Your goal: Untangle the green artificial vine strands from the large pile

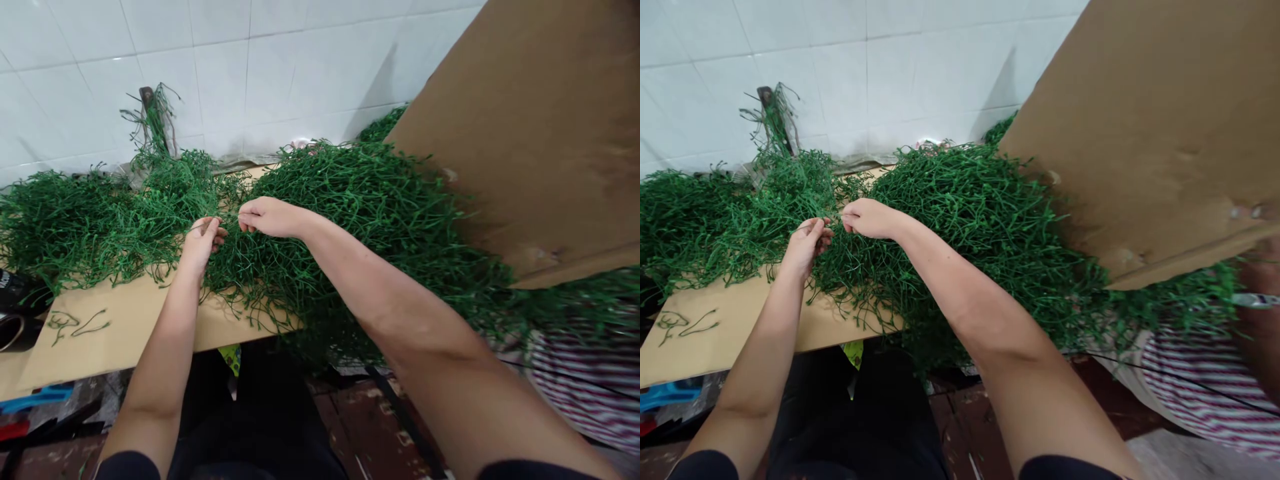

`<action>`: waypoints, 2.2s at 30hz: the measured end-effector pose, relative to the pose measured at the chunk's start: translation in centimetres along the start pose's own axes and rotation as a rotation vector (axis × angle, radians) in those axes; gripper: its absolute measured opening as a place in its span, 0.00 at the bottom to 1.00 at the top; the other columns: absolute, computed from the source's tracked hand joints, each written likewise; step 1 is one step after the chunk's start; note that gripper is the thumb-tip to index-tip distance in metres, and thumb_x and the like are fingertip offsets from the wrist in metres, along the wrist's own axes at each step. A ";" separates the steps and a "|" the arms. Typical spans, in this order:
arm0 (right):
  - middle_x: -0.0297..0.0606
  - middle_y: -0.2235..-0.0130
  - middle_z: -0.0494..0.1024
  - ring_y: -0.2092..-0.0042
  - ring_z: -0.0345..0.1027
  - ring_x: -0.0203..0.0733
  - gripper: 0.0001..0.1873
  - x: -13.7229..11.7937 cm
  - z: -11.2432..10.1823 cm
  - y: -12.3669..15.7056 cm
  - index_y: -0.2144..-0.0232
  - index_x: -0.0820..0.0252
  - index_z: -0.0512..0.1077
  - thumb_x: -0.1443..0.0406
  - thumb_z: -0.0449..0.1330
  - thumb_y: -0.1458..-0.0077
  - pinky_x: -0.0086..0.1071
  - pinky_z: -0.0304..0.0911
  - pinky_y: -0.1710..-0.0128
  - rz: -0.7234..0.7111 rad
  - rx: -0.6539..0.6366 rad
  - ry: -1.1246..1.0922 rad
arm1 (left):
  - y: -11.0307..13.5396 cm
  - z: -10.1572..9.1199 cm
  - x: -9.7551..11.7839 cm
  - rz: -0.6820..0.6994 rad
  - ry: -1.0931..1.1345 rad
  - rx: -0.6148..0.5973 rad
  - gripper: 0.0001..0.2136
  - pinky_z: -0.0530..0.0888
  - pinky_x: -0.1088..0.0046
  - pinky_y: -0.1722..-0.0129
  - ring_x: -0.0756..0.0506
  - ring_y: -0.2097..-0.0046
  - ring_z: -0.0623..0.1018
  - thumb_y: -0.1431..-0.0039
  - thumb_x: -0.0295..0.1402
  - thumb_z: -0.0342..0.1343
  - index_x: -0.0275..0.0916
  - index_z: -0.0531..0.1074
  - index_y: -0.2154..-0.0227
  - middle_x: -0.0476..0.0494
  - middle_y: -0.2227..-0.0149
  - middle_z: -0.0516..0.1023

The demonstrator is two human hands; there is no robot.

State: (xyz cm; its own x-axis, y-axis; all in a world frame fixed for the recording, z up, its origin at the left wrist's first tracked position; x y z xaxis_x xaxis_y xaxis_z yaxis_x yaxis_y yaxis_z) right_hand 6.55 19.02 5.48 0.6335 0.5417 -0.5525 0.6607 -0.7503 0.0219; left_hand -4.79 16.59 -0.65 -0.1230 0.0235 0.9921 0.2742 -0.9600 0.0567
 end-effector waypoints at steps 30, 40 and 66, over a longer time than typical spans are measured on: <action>0.37 0.74 0.64 0.69 0.56 0.35 0.18 4.0 -7.5 -0.8 0.77 0.64 0.65 0.61 0.45 0.39 0.30 0.52 0.65 0.166 0.559 0.073 | 6.6 3.8 1.7 0.347 -0.639 -0.239 0.07 0.65 0.71 0.66 0.49 0.69 0.69 0.45 0.34 0.51 0.39 0.67 0.76 0.47 0.73 0.71; 0.31 0.78 0.63 0.73 0.54 0.30 0.14 -2.2 -1.7 1.6 0.79 0.64 0.66 0.64 0.51 0.44 0.28 0.48 0.68 -0.161 0.057 0.128 | -1.6 -1.3 1.2 0.018 0.100 0.065 0.18 0.68 0.80 0.72 0.53 0.67 0.74 0.53 0.45 0.61 0.37 0.64 0.68 0.47 0.68 0.72; 0.40 0.71 0.67 0.70 0.56 0.34 0.18 2.9 -5.5 -4.6 0.66 0.70 0.69 0.67 0.41 0.39 0.30 0.52 0.67 0.236 0.403 0.061 | 7.0 6.5 4.0 0.590 -0.677 -0.351 0.13 0.62 0.71 0.66 0.48 0.71 0.64 0.45 0.25 0.48 0.39 0.60 0.84 0.48 0.79 0.63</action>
State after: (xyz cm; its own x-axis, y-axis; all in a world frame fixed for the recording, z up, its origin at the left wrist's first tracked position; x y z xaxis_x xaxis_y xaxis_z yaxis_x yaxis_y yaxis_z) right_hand 7.50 26.12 8.34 0.7782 0.3510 -0.5208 0.2947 -0.9363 -0.1908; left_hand 2.81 11.74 4.41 0.5499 -0.4391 0.7105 -0.1989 -0.8950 -0.3992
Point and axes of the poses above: each hand's wrist, its own y-axis away from the middle knuckle, its own z-axis out of the palm, x = y × z, the point moved 9 cm from there along -y, towards the middle knuckle
